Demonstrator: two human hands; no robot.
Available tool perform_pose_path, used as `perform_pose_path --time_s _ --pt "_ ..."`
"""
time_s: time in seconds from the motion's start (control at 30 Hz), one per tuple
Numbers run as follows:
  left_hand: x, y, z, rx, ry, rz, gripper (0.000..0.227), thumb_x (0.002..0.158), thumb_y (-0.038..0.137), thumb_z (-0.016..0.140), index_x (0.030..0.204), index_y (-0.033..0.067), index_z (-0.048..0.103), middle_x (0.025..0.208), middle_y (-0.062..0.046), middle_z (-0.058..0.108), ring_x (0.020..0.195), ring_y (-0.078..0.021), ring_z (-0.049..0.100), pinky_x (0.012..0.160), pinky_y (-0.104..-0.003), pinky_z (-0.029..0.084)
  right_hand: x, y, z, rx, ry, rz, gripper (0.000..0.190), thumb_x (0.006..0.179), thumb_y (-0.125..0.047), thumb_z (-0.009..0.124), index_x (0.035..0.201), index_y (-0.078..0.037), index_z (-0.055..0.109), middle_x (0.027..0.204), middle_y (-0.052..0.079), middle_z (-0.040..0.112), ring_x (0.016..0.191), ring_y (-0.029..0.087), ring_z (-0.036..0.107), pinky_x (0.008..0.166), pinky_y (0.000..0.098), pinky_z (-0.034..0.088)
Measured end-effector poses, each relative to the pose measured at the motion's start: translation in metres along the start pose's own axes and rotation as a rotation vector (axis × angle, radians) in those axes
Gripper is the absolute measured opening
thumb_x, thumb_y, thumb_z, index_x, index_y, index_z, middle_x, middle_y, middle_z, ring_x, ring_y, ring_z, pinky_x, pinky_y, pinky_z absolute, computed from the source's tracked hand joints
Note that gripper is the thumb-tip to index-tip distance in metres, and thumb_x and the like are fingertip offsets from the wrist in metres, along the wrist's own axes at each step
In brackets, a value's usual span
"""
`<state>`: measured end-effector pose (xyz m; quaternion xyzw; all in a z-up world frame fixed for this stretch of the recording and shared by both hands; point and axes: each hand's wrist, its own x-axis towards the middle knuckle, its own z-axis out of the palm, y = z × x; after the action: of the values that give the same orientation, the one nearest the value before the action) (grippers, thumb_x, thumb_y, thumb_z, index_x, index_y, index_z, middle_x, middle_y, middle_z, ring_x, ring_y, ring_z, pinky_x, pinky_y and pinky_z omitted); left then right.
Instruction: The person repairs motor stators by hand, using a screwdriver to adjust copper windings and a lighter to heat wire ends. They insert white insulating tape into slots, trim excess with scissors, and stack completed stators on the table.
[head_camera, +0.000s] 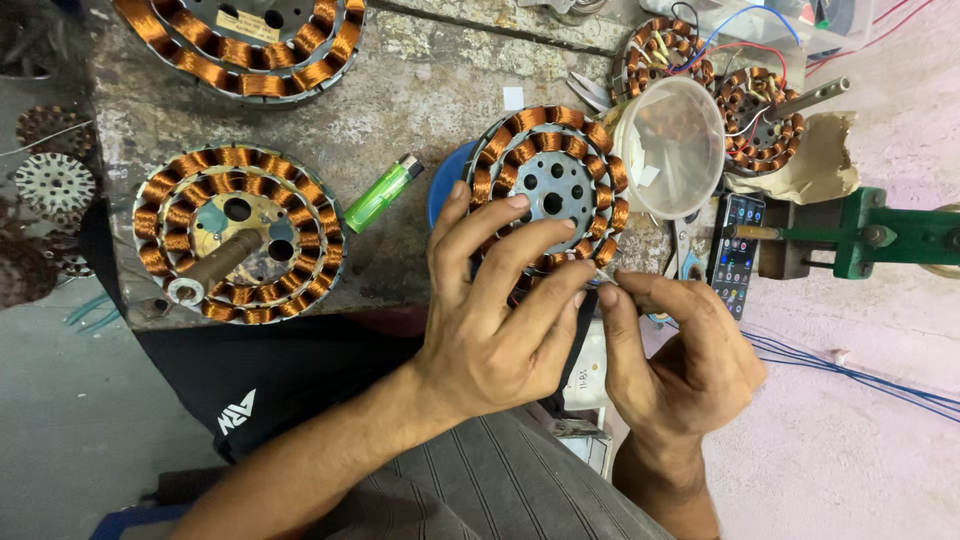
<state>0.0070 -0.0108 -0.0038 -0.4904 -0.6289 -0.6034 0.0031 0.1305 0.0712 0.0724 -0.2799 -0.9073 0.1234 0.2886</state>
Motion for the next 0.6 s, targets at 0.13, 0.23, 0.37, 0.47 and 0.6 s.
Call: perform_pose_path --time_s 0.13,0.23,0.37,0.47,0.6 --pt "-0.002 0.005 0.001 0.065 -0.026 -0.028 0.018 0.099 0.017 0.072 0.115 0.0097 0.073 0.141 -0.008 0.057 0.144 -0.0322 0.038 0.129 -0.064 0.015 0.005 -0.002 0.0 0.011 0.001 -0.032 0.019 0.092 0.009 0.081 0.105 0.005 0.067 0.093 0.012 0.072 0.072 0.014 0.066 0.06 0.0227 0.048" --pt "0.001 0.012 0.0 0.103 -0.078 -0.094 0.02 0.099 0.018 0.069 0.118 0.0091 0.071 0.145 -0.009 0.054 0.146 -0.0331 0.034 0.129 -0.065 0.013 0.007 -0.002 0.0 -0.037 -0.002 0.011 0.019 0.087 0.011 0.083 0.099 0.006 0.07 0.084 0.012 0.072 0.064 0.014 0.061 0.05 0.022 0.037" --pt "0.007 0.016 -0.003 0.118 -0.122 -0.103 0.025 0.097 0.016 0.068 0.12 0.0056 0.067 0.147 -0.014 0.05 0.148 -0.0368 0.032 0.127 -0.067 0.013 0.006 0.001 -0.001 -0.002 -0.026 -0.002 0.018 0.09 0.011 0.081 0.102 0.004 0.068 0.09 0.011 0.073 0.07 0.014 0.066 0.056 0.0219 0.044" --pt "0.011 0.02 -0.006 0.138 -0.164 -0.113 0.03 0.094 0.015 0.068 0.121 0.0033 0.066 0.148 -0.016 0.049 0.149 -0.0393 0.03 0.126 -0.068 0.013 0.006 0.003 -0.001 0.025 -0.037 -0.023 0.019 0.093 0.01 0.08 0.105 0.003 0.068 0.092 0.01 0.073 0.072 0.015 0.069 0.062 0.0229 0.05" --pt "0.015 0.022 -0.006 0.14 -0.185 -0.13 0.032 0.092 0.015 0.069 0.121 0.0025 0.065 0.148 -0.019 0.047 0.15 -0.0413 0.029 0.126 -0.068 0.012 0.007 0.003 -0.002 0.021 -0.06 -0.011 0.02 0.091 0.01 0.078 0.106 0.002 0.067 0.092 0.01 0.072 0.074 0.016 0.069 0.064 0.0241 0.052"
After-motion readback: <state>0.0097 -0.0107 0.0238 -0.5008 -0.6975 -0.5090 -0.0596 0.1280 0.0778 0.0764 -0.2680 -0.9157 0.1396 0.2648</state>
